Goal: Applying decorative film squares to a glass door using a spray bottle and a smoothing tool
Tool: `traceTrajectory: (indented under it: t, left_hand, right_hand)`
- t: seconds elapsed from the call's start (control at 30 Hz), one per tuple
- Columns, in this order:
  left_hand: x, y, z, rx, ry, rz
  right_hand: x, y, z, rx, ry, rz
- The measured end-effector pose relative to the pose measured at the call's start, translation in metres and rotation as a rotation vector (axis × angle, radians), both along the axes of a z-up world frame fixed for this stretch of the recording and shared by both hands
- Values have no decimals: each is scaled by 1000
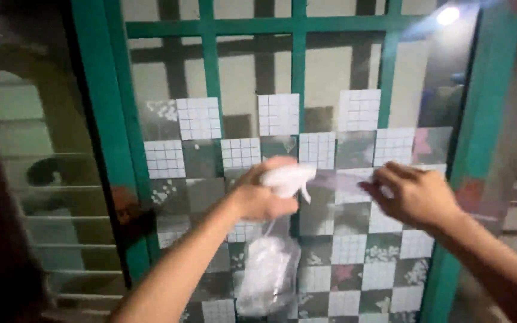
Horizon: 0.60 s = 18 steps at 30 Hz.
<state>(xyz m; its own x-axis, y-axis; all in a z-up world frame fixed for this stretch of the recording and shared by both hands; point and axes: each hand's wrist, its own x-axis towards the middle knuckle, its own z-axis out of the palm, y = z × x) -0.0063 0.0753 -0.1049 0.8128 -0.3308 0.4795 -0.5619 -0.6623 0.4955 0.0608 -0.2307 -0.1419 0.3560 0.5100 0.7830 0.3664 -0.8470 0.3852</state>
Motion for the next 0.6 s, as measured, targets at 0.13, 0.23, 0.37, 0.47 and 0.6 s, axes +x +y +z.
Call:
traceTrajectory:
  t: [0.13,0.23,0.37,0.47,0.6]
  left_hand:
    - [11,15,-65,-6,79,-60]
    - [-24,35,-63,-67,144,-44]
    - [-21,55,-90,-171,107,-18]
    - [-28,65,-98,-221,83,-4]
    - [-19,79,-112,-229,-28,-4]
  right_hand:
    - [-17,53,-19,-48,10,148]
    - [-23,73,-30,-90,51,193]
    - [-20,70,-51,-131,63,231]
    - [-26,64,-53,-130,199,226]
    - [-36,47,-50,-124,498,70]
